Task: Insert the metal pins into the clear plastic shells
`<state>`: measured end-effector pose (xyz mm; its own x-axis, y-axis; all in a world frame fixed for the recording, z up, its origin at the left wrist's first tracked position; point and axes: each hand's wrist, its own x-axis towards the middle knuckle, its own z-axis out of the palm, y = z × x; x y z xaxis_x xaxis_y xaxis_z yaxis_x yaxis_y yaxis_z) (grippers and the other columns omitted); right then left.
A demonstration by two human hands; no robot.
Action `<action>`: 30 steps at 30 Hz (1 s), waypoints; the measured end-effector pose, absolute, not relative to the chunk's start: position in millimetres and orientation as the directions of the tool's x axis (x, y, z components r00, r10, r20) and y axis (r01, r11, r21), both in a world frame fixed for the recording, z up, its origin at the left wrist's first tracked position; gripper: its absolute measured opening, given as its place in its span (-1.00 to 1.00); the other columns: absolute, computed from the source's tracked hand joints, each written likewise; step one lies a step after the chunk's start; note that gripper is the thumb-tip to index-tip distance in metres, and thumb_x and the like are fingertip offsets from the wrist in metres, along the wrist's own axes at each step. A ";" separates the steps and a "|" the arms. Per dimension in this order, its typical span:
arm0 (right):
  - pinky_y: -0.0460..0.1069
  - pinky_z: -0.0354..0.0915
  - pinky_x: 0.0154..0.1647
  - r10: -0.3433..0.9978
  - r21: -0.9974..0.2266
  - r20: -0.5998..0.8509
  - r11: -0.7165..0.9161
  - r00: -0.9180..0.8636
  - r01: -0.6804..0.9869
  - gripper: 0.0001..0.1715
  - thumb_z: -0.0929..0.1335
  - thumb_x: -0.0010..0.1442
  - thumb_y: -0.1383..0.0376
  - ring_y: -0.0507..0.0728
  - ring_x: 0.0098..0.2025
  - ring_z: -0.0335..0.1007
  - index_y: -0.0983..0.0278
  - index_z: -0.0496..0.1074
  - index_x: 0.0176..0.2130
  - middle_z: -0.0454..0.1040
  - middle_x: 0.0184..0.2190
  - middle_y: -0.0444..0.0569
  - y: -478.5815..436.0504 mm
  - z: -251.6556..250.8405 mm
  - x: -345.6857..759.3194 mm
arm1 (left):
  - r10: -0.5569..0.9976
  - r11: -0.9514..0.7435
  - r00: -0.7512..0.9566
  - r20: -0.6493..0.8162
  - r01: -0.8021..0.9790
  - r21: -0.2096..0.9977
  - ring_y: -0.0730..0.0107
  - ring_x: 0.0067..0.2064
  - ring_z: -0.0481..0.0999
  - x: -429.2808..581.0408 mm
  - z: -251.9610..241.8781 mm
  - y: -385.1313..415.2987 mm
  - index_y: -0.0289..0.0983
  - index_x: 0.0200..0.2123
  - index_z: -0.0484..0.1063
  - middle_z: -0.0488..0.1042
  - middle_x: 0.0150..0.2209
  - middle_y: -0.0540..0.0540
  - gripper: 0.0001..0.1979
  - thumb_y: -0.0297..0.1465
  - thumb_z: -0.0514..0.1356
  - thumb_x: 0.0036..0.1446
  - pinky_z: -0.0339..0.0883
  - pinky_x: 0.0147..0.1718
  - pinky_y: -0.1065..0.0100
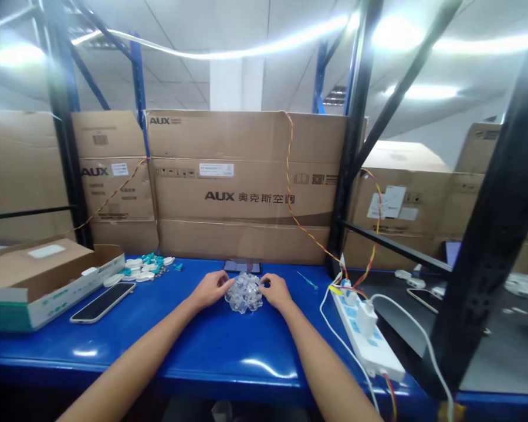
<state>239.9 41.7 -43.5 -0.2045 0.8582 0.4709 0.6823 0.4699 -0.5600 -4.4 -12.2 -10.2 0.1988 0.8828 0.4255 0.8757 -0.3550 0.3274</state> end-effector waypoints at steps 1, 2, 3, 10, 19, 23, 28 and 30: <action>0.03 0.34 -0.09 0.856 -0.559 0.473 0.476 -0.210 0.679 -0.82 0.35 -0.04 0.36 0.19 -0.18 0.47 0.25 0.51 -0.34 0.56 -0.28 -0.02 42.1 -43.9 240.1 | 0.868 -0.387 0.226 0.443 0.866 0.317 0.24 -0.22 0.48 0.7 -7.0 -17.5 -0.25 -0.23 0.44 0.51 -0.27 -0.13 -0.55 -0.01 0.00 0.17 0.30 -0.22 0.31; 0.03 0.34 -0.09 0.853 -0.558 0.476 0.482 -0.215 0.676 -0.79 0.36 -0.04 0.37 0.18 -0.18 0.47 0.25 0.51 -0.32 0.56 -0.27 -0.02 42.5 -44.3 240.3 | 0.851 -0.416 0.250 0.461 0.857 0.304 0.19 -0.14 0.46 5.3 -3.8 -22.9 -0.24 -0.15 0.42 0.49 -0.19 -0.16 -0.52 0.02 0.06 0.11 0.29 -0.15 0.28; 0.03 0.34 -0.08 0.850 -0.555 0.480 0.487 -0.219 0.674 -0.76 0.36 -0.03 0.37 0.18 -0.17 0.47 0.25 0.50 -0.28 0.56 -0.25 -0.02 42.8 -44.6 240.4 | 0.827 -0.455 0.282 0.487 0.844 0.283 0.13 -0.05 0.41 9.6 -0.7 -28.3 -0.23 -0.06 0.39 0.45 -0.09 -0.19 -0.46 0.04 0.12 0.04 0.25 -0.05 0.24; 0.03 0.27 -0.02 0.836 -0.494 0.489 0.501 -0.250 0.710 -0.62 0.38 -0.01 0.36 0.20 -0.10 0.42 0.26 0.48 -0.13 0.53 -0.16 0.02 41.2 -42.4 237.7 | 0.675 -0.667 0.531 0.512 0.736 0.115 -0.15 0.28 0.03 37.6 -2.7 -46.0 -0.09 0.25 0.11 0.04 0.30 -0.26 -0.08 0.17 0.19 -0.13 -0.05 0.19 -0.08; -0.05 0.22 -0.19 0.838 -0.456 0.500 0.470 -0.220 0.755 -0.84 0.32 0.08 0.35 0.14 -0.24 0.42 0.25 0.51 -0.32 0.55 -0.33 -0.04 40.2 -31.8 235.5 | 0.857 -0.450 0.335 0.390 0.856 0.253 -0.22 0.30 0.03 37.2 -26.4 -23.6 -0.18 0.30 0.04 0.02 0.31 -0.34 0.03 0.27 0.07 -0.14 0.00 0.18 -0.12; -0.09 0.21 -0.31 0.851 -0.487 0.498 0.434 -0.166 0.758 -0.85 0.31 0.05 0.38 0.10 -0.35 0.41 0.25 0.49 -0.37 0.54 -0.41 -0.07 42.5 -32.9 244.9 | 0.831 -0.508 0.389 0.398 0.823 0.257 -0.14 0.28 0.11 40.6 -26.6 -17.0 -0.18 0.27 0.12 0.08 0.30 -0.29 -0.05 0.24 0.08 -0.10 0.07 0.18 -0.02; -0.10 0.21 -0.35 0.860 -0.504 0.491 0.408 -0.136 0.761 -0.88 0.32 0.02 0.39 0.08 -0.38 0.40 0.25 0.47 -0.39 0.52 -0.45 -0.09 42.1 -36.7 257.6 | 0.799 -0.550 0.418 0.432 0.799 0.243 -0.08 0.24 0.18 48.8 -26.3 -10.9 -0.18 0.23 0.18 0.15 0.27 -0.26 -0.14 0.18 0.11 -0.05 0.11 0.17 0.03; -0.10 0.23 -0.32 0.866 -0.509 0.483 0.397 -0.129 0.763 -0.86 0.34 0.00 0.39 0.08 -0.36 0.40 0.25 0.47 -0.36 0.52 -0.41 -0.08 41.9 -38.1 261.2 | 0.783 -0.557 0.411 0.467 0.797 0.232 -0.07 0.24 0.18 50.7 -25.6 -11.0 -0.20 0.22 0.18 0.19 0.24 -0.27 -0.14 0.16 0.13 -0.05 0.09 0.18 0.04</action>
